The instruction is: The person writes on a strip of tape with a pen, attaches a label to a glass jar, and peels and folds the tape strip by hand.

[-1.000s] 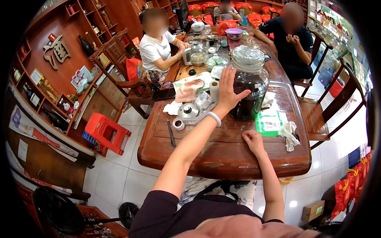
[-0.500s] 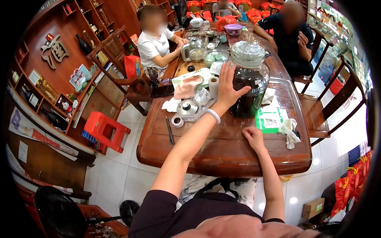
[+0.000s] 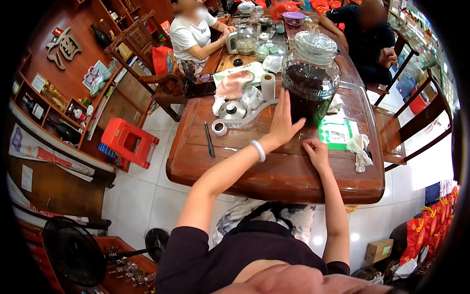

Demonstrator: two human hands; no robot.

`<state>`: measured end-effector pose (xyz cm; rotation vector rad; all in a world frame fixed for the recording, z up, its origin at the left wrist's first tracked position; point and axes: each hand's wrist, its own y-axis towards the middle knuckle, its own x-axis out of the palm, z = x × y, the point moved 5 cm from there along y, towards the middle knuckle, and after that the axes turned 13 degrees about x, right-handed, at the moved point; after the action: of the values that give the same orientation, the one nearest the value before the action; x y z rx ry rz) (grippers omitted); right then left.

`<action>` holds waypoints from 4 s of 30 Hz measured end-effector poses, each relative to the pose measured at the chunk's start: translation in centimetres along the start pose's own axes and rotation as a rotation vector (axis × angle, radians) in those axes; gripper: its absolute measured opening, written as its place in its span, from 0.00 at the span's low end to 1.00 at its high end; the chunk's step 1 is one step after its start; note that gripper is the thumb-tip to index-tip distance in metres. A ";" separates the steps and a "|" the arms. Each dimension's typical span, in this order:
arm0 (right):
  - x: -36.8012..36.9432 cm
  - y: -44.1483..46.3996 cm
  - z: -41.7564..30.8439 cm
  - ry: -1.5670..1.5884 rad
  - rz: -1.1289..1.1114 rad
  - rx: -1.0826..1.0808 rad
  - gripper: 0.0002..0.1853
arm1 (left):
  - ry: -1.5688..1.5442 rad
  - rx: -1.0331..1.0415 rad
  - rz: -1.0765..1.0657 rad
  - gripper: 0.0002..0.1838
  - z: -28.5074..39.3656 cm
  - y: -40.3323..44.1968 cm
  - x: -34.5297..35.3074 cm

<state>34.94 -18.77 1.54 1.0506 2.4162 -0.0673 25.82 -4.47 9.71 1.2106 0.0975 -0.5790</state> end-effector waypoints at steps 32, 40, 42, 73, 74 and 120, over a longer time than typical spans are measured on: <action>-0.4 0.1 -0.4 0.048 0.051 -0.035 0.05 | 0.618 -0.449 -0.173 0.36 -9.0 -12.4 -17.2; 0.1 0.0 -0.3 -0.030 0.030 -0.052 0.05 | 0.558 -0.478 -0.183 0.28 -10.3 -12.2 -16.9; 0.1 0.1 -0.2 -0.044 0.037 -0.051 0.05 | 0.521 -0.452 -0.154 0.26 -10.1 -12.1 -17.0; 8.6 -3.6 -6.1 0.389 -0.488 0.138 0.17 | -0.412 -0.364 0.028 0.28 4.1 -11.6 -8.4; 8.6 -3.5 -5.8 0.434 -0.485 0.156 0.17 | -0.412 -0.362 0.028 0.28 4.3 -11.4 -8.5; 5.6 -6.3 -5.7 -0.359 0.151 -0.344 0.09 | 0.115 -0.008 -0.350 0.06 0.2 -8.3 -10.7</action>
<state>24.85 -18.06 3.02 0.9631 1.9359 0.1896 12.76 -2.56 6.62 1.2270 0.4149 -0.8112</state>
